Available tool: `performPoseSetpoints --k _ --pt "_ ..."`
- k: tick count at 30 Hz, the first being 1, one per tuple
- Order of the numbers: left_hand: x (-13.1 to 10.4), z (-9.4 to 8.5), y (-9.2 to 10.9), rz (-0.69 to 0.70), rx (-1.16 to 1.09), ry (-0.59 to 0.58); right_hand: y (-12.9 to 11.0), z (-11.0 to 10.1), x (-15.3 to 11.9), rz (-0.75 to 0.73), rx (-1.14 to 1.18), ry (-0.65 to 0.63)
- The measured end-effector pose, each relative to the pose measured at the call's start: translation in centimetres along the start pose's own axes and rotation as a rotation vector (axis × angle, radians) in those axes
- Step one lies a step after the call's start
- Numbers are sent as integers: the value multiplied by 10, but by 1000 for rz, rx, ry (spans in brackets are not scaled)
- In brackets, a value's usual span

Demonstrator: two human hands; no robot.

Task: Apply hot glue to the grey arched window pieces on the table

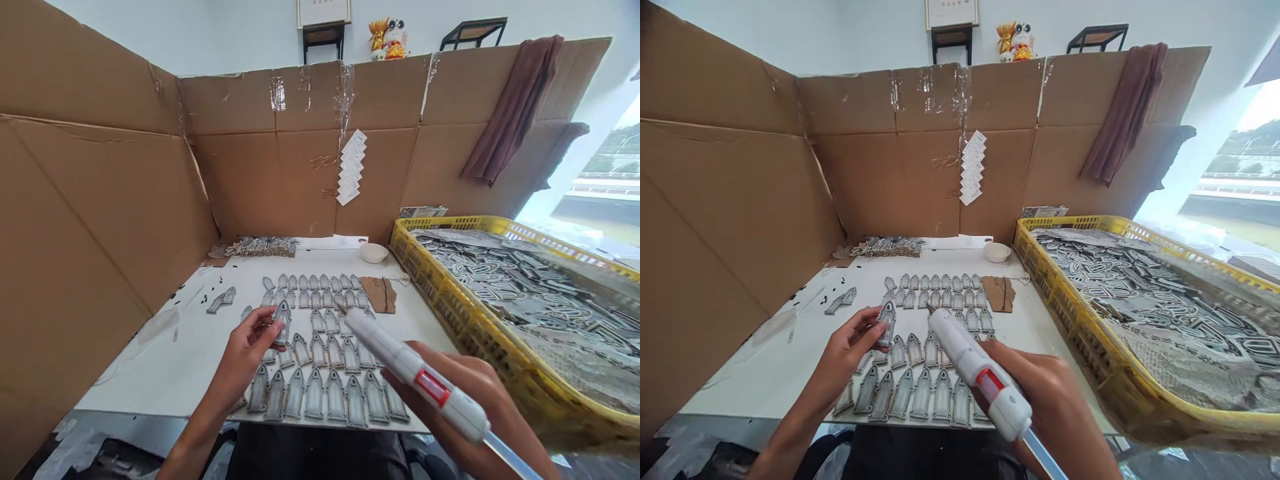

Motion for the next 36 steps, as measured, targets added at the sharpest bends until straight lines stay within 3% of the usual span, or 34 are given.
performPoseSetpoints --k 3,7,11,16,24,36 --pt "-15 -5 6 -39 -161 -11 -4 25 6 -28 61 -110" --pt "-23 -8 -1 -38 -230 -39 0 48 10 -25 91 -213" --pt "-27 -7 -11 -26 -263 -75 5 61 15 6 95 -317" --pt "-33 -4 -6 -40 -291 -152 0 74 16 27 78 -402" --pt "-35 -4 0 -42 -311 -151 2 79 15 20 37 -385" --pt "-41 -5 1 -69 -321 -143 9 84 5 -235 -63 -219"
Point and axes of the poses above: each hand's wrist, its own x-axis towards the middle knuckle, its own z-axis out of the palm, y = z × x, the point moved 3 cm from there along x, towards the middle knuckle
